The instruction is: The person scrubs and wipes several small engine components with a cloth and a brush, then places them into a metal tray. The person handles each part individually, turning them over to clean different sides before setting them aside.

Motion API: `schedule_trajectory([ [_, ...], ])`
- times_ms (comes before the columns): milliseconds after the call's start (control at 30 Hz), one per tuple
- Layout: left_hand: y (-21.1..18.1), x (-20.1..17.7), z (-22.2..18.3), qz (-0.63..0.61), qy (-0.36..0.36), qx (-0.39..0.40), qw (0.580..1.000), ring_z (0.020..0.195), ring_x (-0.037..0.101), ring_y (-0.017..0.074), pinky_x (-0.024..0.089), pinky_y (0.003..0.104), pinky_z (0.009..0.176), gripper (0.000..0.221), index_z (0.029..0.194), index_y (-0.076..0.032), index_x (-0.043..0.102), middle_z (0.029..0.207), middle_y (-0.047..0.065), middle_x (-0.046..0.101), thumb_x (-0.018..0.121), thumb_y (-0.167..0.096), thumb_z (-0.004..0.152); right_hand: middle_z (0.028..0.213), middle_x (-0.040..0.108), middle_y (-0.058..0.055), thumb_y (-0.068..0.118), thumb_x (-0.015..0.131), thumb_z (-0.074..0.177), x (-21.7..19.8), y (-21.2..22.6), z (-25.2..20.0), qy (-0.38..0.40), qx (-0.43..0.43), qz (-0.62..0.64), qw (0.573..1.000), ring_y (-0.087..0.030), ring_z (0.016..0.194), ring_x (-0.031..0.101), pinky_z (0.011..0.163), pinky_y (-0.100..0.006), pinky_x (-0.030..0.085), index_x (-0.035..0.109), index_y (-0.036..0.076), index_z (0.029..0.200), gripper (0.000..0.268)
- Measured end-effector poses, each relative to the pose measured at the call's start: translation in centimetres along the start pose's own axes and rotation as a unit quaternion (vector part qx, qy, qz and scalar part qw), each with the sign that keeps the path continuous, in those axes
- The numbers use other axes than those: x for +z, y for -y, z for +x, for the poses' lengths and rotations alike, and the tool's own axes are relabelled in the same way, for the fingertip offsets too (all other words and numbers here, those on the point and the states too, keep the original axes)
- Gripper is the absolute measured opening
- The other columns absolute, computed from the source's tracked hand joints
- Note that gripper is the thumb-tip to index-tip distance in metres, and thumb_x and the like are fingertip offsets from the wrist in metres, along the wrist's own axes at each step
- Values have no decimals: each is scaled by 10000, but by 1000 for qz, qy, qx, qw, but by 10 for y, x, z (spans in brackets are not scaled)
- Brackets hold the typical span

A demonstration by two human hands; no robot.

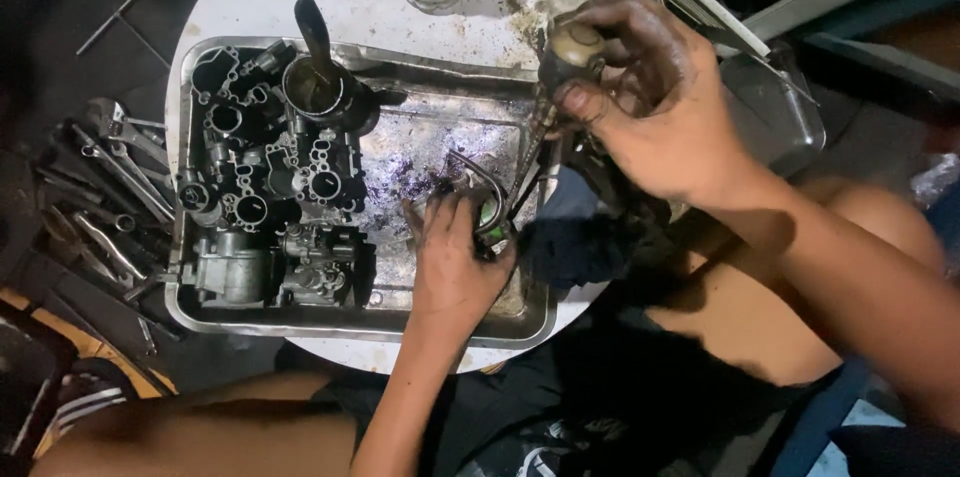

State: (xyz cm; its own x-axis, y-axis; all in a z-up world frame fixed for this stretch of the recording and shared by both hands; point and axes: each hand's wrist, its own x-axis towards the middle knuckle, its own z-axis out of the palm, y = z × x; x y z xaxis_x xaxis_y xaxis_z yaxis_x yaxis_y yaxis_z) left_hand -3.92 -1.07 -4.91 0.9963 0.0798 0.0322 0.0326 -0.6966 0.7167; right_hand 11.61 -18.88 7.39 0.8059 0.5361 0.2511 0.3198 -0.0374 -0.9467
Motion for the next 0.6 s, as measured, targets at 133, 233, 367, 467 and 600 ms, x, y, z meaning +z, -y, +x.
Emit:
schedule_trajectory([
  [133,-15,-27,4,-78,30,10,996,1251,506,387,374,625,1129,665,1336,-7,502,1293,223,575,785,-349,840,1278,543,-162,140,660,1010,-15,6,3,4,-22,-51,998,-311,1234,625,1070,-390,632,473,-14,1273,358],
  [233,-14,-28,6,-88,-33,83,992,1145,567,368,355,622,1126,367,1160,-3,568,1162,181,615,732,-204,900,1164,586,-135,269,608,1081,-25,6,9,-19,-31,-168,985,-263,1125,629,999,-354,566,505,8,1205,306],
  [367,-17,-35,1,3,-31,154,988,1315,519,357,127,716,1216,171,1101,-82,602,1243,59,627,671,-141,955,1213,637,-168,195,622,1058,-19,-10,10,-48,87,-158,982,-296,1120,689,983,-407,616,510,12,1215,266],
  [467,1,-28,-10,41,13,117,992,1282,508,471,200,740,1185,327,1189,-43,583,1284,157,599,704,-189,924,1208,659,-123,246,631,1043,-21,-16,8,-56,128,-158,978,-270,1134,684,1009,-436,591,524,64,1197,262],
  [600,13,-22,-19,53,31,67,996,1355,401,573,233,749,1165,423,1237,-72,566,1407,251,515,740,-248,894,1228,656,-113,206,606,1048,-10,3,8,-57,131,-93,985,-267,1195,676,883,-369,704,536,74,1188,205],
])
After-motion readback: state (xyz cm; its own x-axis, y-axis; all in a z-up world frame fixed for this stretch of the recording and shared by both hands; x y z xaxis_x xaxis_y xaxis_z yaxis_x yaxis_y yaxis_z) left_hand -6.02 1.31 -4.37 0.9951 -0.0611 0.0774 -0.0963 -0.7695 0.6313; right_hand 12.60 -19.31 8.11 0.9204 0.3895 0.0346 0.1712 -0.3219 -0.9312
